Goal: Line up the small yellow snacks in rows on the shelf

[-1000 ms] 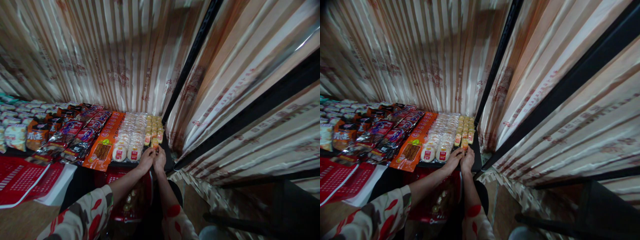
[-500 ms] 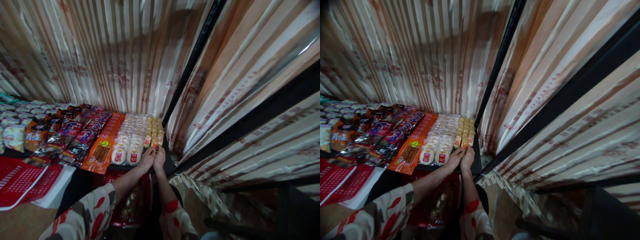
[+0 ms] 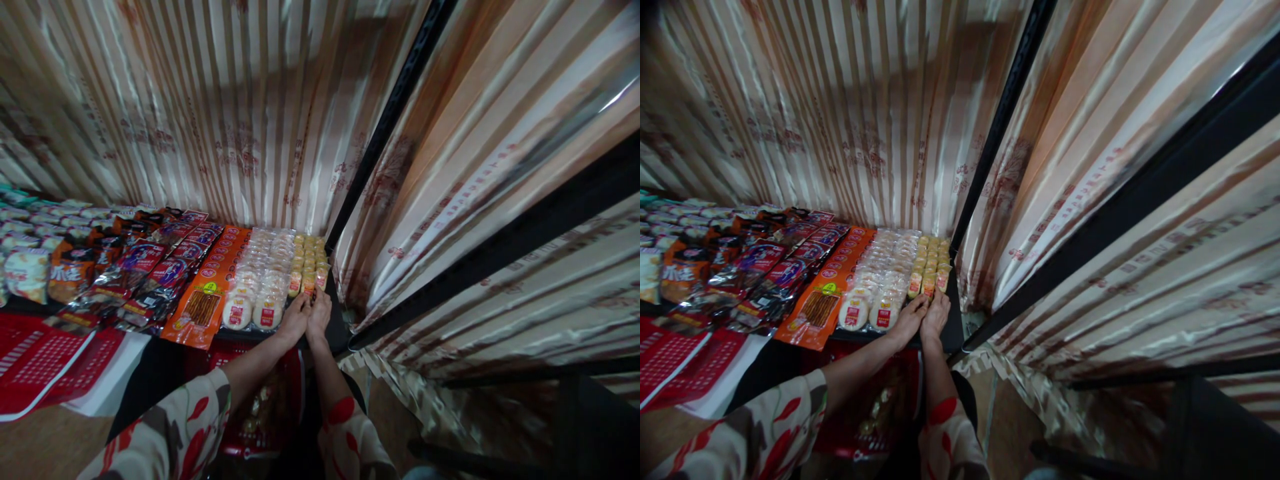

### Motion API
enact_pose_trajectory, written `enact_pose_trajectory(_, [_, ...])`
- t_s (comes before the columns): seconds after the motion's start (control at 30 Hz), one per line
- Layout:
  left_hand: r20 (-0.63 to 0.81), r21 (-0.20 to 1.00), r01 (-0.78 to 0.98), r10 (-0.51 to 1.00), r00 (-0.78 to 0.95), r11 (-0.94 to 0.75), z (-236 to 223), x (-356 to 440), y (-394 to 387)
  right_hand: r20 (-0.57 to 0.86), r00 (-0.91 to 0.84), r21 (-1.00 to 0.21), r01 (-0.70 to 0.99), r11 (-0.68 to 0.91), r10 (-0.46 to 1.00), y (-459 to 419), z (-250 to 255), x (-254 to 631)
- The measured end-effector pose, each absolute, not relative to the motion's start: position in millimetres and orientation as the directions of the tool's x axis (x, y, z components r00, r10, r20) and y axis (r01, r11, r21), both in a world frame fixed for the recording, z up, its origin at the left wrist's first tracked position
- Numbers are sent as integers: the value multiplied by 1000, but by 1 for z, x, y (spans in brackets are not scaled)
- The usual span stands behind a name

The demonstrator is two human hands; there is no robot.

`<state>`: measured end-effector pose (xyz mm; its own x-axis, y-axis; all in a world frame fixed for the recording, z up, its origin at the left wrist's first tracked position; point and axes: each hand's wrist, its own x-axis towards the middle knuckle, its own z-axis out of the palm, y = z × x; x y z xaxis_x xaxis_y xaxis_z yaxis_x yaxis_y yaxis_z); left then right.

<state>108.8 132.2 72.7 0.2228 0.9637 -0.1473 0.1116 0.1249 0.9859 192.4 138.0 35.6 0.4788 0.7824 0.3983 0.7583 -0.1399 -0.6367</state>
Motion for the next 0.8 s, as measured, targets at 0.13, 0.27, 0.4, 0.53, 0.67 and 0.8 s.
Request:
enact_pose_trajectory(0.13, [-140,985,125,969,205,116,70,110,134,375,471,-644,752,-141,799,139,34,193])
enact_pose_trajectory(0.27, [-114,986,140,971,210,85,72,112,135,365,462,-640,755,-142,808,141,34,195])
enact_pose_trajectory(0.4, [-134,981,163,970,202,102,81,111,131,376,457,-639,758,-132,806,137,34,195])
enact_pose_trajectory(0.53, [-149,970,218,968,202,104,87,109,124,399,452,-653,751,-99,798,130,34,193])
enact_pose_trajectory(0.67, [-99,962,269,973,209,40,86,108,116,417,468,-655,749,-100,779,122,32,191])
enact_pose_trajectory(0.8, [-61,941,337,983,172,-1,82,107,105,426,477,-686,724,-69,769,109,31,185])
